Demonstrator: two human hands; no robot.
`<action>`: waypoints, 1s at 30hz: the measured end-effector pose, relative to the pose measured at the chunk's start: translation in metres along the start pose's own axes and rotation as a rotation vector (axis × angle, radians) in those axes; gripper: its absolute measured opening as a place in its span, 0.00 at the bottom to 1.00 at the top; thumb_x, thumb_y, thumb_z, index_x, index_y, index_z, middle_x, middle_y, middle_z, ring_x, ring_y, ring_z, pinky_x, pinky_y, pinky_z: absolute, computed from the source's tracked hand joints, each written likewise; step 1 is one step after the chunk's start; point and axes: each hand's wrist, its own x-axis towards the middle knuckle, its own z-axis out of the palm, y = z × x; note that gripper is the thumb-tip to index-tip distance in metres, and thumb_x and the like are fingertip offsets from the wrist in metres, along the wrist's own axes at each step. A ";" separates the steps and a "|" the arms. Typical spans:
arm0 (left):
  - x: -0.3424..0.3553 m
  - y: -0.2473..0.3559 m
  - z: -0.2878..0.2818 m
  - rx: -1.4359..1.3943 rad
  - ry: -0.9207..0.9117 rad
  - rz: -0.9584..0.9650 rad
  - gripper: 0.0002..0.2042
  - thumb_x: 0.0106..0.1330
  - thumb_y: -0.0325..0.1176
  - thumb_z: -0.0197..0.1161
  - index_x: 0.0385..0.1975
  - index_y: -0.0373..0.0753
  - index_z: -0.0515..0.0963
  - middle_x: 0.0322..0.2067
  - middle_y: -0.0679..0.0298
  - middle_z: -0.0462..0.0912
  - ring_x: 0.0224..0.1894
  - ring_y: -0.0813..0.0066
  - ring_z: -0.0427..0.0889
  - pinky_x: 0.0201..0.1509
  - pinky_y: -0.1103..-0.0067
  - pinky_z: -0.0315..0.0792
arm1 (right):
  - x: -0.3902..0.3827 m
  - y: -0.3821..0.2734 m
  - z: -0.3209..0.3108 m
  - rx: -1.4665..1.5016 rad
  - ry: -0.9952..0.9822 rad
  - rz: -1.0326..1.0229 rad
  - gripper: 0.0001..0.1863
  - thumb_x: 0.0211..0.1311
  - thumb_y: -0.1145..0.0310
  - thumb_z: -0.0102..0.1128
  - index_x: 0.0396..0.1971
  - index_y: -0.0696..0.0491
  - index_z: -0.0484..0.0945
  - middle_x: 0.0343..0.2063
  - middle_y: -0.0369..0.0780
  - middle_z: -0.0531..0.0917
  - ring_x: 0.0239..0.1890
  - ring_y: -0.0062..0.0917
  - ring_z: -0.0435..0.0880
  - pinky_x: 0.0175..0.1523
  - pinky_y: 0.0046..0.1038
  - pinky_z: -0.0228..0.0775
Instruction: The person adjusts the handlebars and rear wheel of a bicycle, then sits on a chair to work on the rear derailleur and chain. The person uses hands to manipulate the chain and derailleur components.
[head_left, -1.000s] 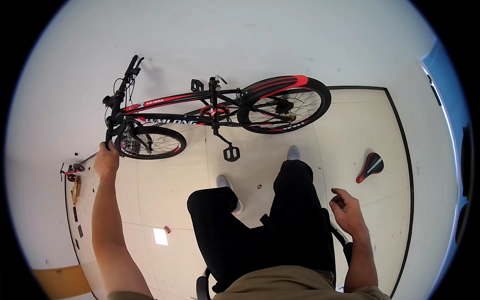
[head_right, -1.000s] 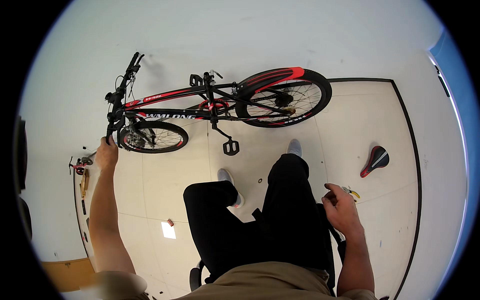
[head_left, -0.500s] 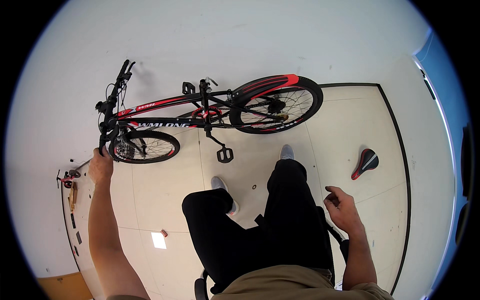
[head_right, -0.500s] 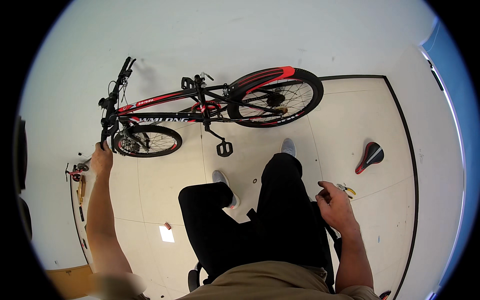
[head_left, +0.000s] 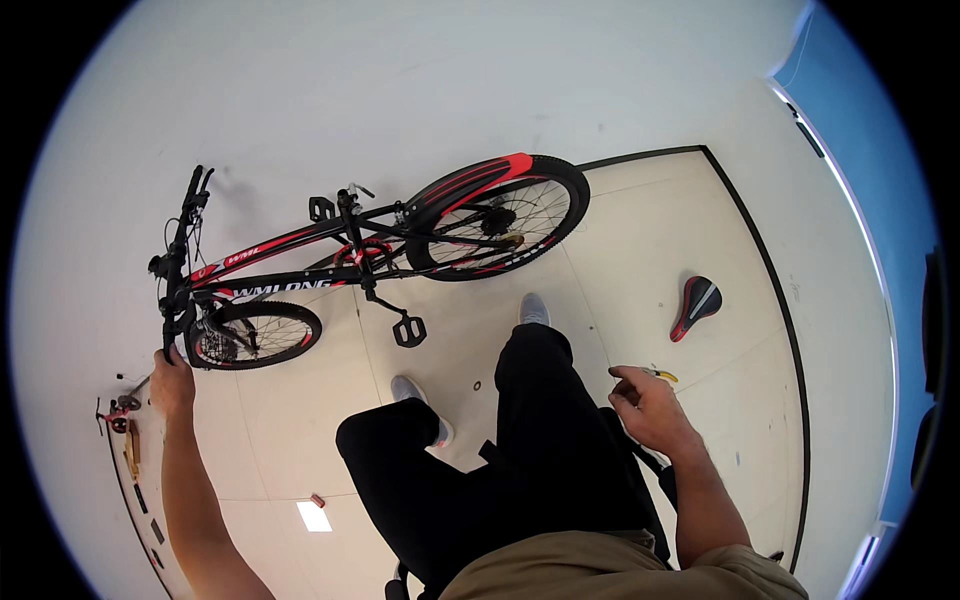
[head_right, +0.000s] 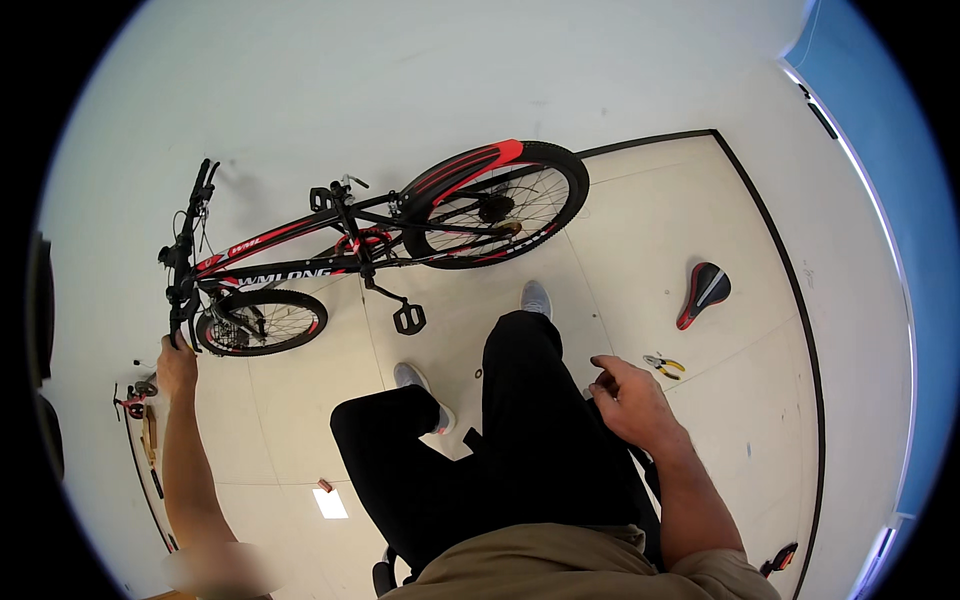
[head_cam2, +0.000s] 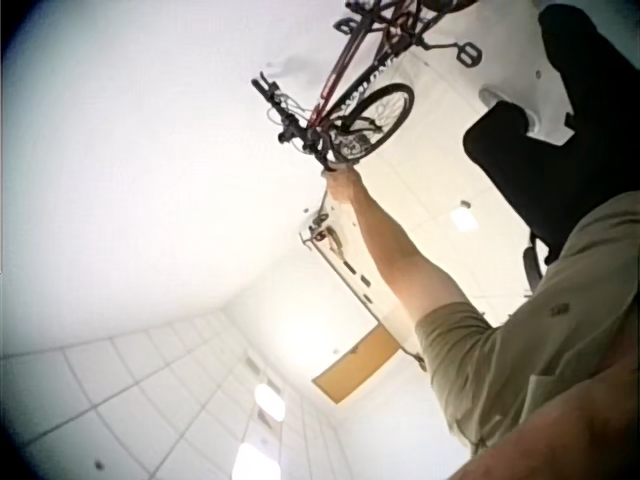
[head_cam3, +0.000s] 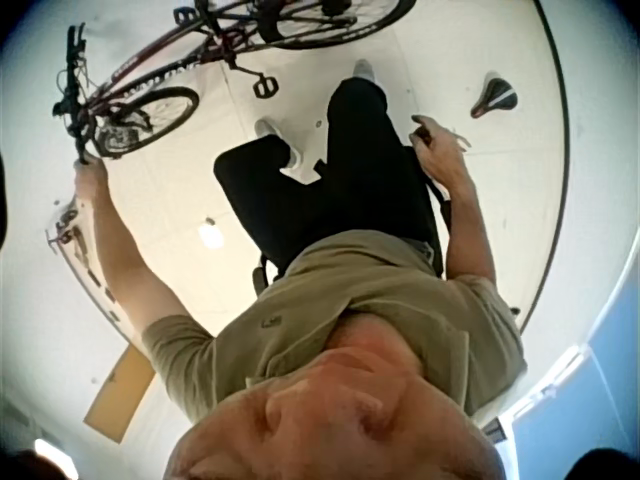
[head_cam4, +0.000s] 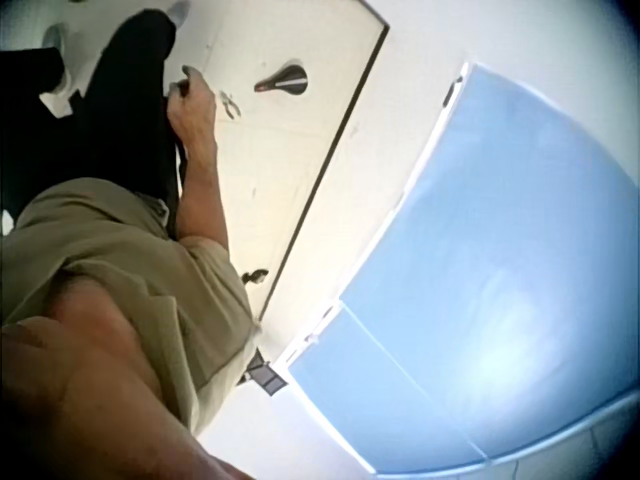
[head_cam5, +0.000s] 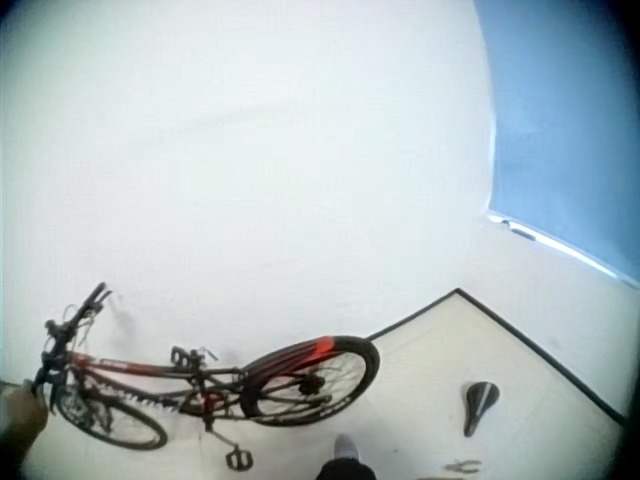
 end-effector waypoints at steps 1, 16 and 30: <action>-0.001 0.001 0.000 -0.006 0.005 -0.001 0.22 0.77 0.57 0.47 0.50 0.46 0.77 0.37 0.47 0.88 0.41 0.41 0.86 0.41 0.49 0.77 | 0.000 0.000 -0.001 -0.010 -0.002 -0.002 0.20 0.65 0.73 0.62 0.56 0.62 0.77 0.37 0.49 0.88 0.41 0.39 0.88 0.49 0.34 0.78; -0.002 0.002 -0.003 -0.008 -0.036 -0.024 0.24 0.78 0.58 0.45 0.51 0.44 0.76 0.40 0.45 0.87 0.44 0.39 0.85 0.44 0.49 0.77 | 0.004 0.011 -0.004 -0.107 -0.031 -0.125 0.13 0.67 0.72 0.61 0.48 0.60 0.83 0.42 0.49 0.87 0.44 0.41 0.88 0.51 0.35 0.78; -0.006 0.008 -0.006 -0.027 0.021 0.017 0.22 0.77 0.56 0.47 0.48 0.43 0.77 0.35 0.46 0.87 0.40 0.41 0.86 0.42 0.51 0.77 | 0.001 -0.001 -0.001 -0.001 0.007 -0.006 0.15 0.66 0.73 0.63 0.50 0.62 0.81 0.38 0.51 0.87 0.40 0.41 0.88 0.49 0.35 0.78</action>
